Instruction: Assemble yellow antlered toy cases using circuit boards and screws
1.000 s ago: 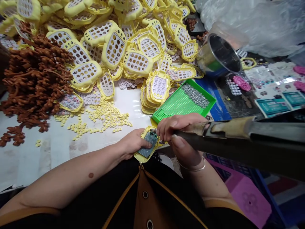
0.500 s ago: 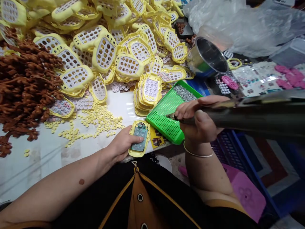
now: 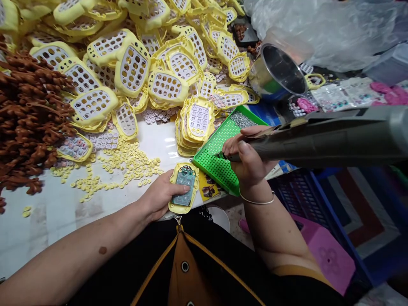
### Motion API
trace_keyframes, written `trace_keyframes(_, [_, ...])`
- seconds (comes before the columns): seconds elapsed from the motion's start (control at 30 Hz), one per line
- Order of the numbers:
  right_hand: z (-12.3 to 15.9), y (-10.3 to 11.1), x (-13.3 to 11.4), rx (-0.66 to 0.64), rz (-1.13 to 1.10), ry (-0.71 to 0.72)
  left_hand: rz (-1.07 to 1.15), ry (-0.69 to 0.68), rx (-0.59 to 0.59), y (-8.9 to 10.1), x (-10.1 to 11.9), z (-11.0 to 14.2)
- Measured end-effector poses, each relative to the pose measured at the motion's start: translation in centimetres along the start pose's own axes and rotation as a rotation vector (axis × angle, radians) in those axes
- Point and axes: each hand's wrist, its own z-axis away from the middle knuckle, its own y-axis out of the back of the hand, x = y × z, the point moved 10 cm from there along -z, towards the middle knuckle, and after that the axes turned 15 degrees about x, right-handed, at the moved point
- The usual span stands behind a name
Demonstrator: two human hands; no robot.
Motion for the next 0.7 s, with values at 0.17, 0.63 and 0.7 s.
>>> trace_keyframes(0.17, [0.11,0.38,-0.15,0.044,-0.008,-0.001,0.002,-0.005,0.004,0.06,-0.01,-0.03])
trace_keyframes(0.63, [0.33,0.64,-0.21,0.048,-0.035,0.036,0.027,-0.069,-0.008,0.45,0.35,-0.04])
trace_keyframes(0.7, [0.33,0.57,-0.25,0.039,-0.073,0.036,0.020,-0.080,0.007,0.61,0.37,-0.08])
